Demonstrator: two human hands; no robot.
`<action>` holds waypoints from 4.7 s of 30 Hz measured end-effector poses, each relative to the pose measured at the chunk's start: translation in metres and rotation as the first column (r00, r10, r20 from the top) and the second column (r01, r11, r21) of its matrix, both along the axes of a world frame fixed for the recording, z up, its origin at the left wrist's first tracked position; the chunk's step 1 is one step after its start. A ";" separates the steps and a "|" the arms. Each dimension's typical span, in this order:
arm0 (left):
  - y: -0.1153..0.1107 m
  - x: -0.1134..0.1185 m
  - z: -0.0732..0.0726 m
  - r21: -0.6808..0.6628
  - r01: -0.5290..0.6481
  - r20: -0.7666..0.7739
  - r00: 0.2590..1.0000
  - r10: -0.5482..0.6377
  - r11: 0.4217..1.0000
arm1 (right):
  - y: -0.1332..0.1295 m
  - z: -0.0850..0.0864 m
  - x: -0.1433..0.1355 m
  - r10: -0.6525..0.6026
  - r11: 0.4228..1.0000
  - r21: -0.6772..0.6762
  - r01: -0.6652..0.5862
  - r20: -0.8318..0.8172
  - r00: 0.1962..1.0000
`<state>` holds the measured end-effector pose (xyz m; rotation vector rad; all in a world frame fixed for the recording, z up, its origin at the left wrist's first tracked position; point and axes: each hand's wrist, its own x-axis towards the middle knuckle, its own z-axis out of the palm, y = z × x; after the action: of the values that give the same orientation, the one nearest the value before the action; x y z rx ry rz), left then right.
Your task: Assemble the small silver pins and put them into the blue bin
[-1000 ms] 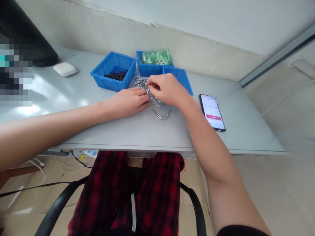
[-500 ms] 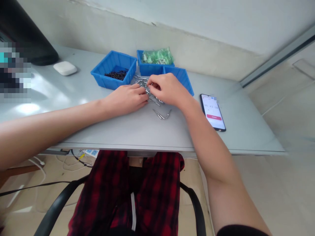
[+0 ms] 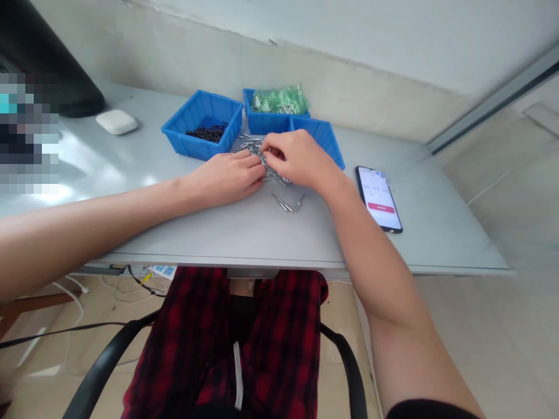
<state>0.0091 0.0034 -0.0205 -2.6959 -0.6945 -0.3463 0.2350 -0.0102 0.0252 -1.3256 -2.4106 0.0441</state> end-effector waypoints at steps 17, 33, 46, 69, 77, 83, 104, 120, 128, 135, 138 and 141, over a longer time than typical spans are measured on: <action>-0.011 0.001 0.017 -0.247 -0.135 0.148 0.973 0.175 0.960 | -0.001 0.001 0.001 -0.006 1.000 0.000 0.006 0.015 1.000; -0.007 -0.001 0.012 -0.213 -0.111 0.204 0.967 0.155 0.971 | -0.003 0.005 0.002 0.010 0.999 -0.049 -0.009 0.020 1.000; -0.009 0.000 0.014 -0.269 -0.110 0.199 0.966 0.167 0.957 | -0.005 0.008 0.000 0.003 0.998 -0.068 0.000 0.041 0.999; -0.006 -0.002 0.011 -0.256 -0.055 0.189 0.976 0.106 0.965 | -0.005 0.006 0.000 0.014 0.997 -0.081 -0.012 0.015 1.000; -0.007 -0.002 0.012 -0.280 -0.061 0.168 0.979 0.112 0.958 | -0.009 0.010 -0.002 -0.015 0.992 -0.124 0.022 0.056 0.998; -0.008 -0.003 0.013 -0.270 -0.059 0.142 0.985 0.100 0.961 | -0.016 0.017 -0.010 -0.044 0.985 -0.164 0.056 0.078 0.996; -0.006 -0.004 0.009 -0.249 -0.022 0.162 0.985 0.064 0.968 | -0.019 0.021 -0.014 -0.073 0.974 -0.205 0.095 0.114 0.991; -0.008 -0.003 0.012 -0.280 -0.047 0.148 0.985 0.092 0.959 | -0.020 0.020 -0.013 -0.070 0.971 -0.223 0.084 0.070 0.995; -0.009 -0.004 0.012 -0.259 -0.040 0.125 0.989 0.074 0.965 | -0.020 0.021 -0.014 -0.075 0.971 -0.218 0.094 0.096 0.993; -0.008 -0.005 0.010 -0.242 -0.020 0.132 0.990 0.053 0.970 | -0.018 0.020 -0.012 -0.061 0.973 -0.218 0.076 0.076 0.995; -0.008 -0.005 0.011 -0.255 -0.035 0.120 0.991 0.067 0.966 | -0.017 0.020 -0.012 -0.061 0.972 -0.222 0.077 0.080 0.995; -0.008 -0.005 0.010 -0.249 -0.032 0.119 0.991 0.063 0.968 | -0.017 0.020 -0.013 -0.057 0.974 -0.217 0.072 0.076 0.996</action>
<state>0.0044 -0.0044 -0.0103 -2.9044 -0.8911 -0.4489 0.2222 -0.0273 0.0448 -1.5244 -2.4760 0.2581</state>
